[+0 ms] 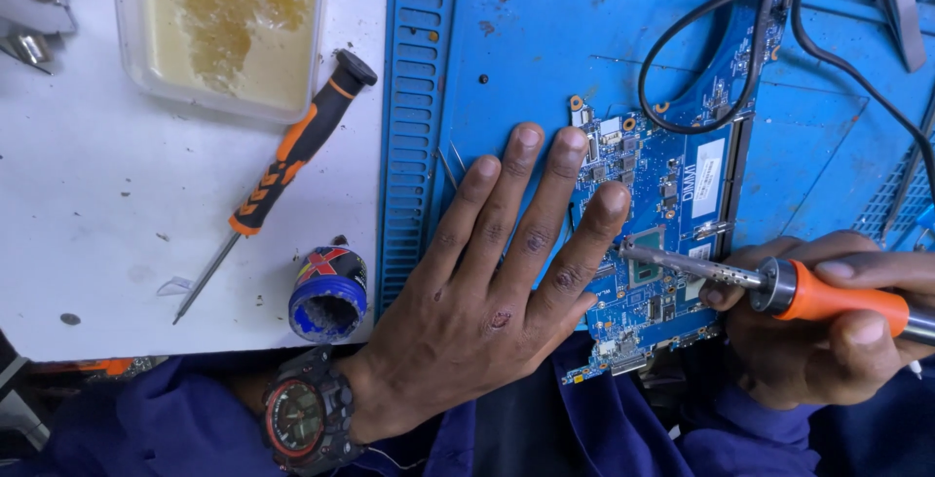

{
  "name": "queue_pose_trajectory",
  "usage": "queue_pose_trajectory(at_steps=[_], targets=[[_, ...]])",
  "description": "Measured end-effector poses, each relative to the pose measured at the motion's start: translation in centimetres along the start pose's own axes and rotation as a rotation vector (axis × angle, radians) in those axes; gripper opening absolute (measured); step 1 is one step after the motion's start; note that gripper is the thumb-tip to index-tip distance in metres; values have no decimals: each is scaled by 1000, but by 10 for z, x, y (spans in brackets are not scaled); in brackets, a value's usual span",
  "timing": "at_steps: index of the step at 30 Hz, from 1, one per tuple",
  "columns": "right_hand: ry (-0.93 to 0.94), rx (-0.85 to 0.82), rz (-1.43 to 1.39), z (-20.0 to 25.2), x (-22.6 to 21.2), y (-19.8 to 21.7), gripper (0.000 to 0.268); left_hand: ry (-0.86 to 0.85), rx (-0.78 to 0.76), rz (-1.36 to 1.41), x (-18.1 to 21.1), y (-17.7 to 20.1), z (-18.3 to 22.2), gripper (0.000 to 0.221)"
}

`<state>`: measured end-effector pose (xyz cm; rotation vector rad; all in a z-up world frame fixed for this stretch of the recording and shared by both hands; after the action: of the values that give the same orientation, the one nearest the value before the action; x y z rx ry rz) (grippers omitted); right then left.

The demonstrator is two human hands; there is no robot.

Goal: Using a soldering iron to repair or reflow components on a laptop motherboard at a workbench.

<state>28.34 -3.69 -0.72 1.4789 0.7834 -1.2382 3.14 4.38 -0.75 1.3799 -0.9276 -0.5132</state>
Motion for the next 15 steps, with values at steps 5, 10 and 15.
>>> queue_pose_trajectory(at_steps=[5, 10, 15], targets=[[-131, -117, -94, 5, 12, 8, 35, 4, 8, -12, 0, 1, 0, 65], [21, -52, 26, 5, 2, 4, 31, 9, 19, -15, 0, 2, -1, 61], [22, -101, 55, 1, -1, 5, 29, 7, 0, -5, 0, 0, -1, 64]])
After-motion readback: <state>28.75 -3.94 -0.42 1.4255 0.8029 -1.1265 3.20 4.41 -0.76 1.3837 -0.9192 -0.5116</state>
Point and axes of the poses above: each hand's wrist, its own z-axis away from the middle knuckle, its own y-axis out of the back of the hand, x = y × z, the point moved 5 cm from there along -z, towards the middle knuckle, and after that the axes turned 4 degrees about -y, right-handed, at the moved point
